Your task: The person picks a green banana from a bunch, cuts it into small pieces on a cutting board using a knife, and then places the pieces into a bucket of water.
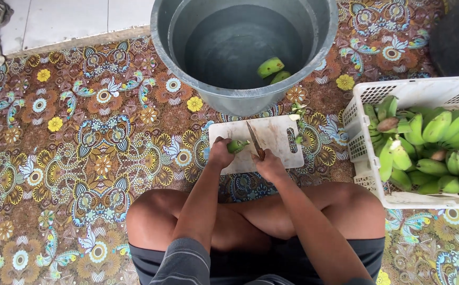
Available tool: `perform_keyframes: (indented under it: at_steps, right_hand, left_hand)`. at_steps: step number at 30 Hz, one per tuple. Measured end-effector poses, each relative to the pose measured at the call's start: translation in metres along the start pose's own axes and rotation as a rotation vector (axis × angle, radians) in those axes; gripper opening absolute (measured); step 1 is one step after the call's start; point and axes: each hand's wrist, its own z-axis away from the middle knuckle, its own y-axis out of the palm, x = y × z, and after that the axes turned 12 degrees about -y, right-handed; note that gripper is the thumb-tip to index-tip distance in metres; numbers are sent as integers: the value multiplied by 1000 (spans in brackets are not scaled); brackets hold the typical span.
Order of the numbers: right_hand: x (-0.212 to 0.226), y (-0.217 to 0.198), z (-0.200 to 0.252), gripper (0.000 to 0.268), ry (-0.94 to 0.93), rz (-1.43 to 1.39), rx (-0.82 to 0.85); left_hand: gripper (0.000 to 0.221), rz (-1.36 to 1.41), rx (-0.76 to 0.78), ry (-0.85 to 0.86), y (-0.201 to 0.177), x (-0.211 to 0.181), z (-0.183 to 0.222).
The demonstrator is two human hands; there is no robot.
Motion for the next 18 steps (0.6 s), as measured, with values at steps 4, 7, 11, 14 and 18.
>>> perform_keyframes:
  at_steps: [4, 7, 11, 14, 18]
  right_hand:
    - [-10, 31, 2, 47, -80, 17, -52]
    - [-11, 44, 0, 42, -137, 113, -108]
    - [-9, 56, 14, 33, -229, 178, -170]
    - [-14, 63, 12, 31, -155, 185, -188]
    - [-15, 77, 14, 28, -130, 146, -208]
  left_hand:
    - [42, -3, -4, 63, 2, 25, 10]
    - [37, -45, -105, 178, 4, 25, 11]
    - [41, -157, -218, 248, 18, 30, 11]
    - [45, -248, -296, 287, 30, 36, 2]
    - [43, -174, -351, 275, 34, 41, -6]
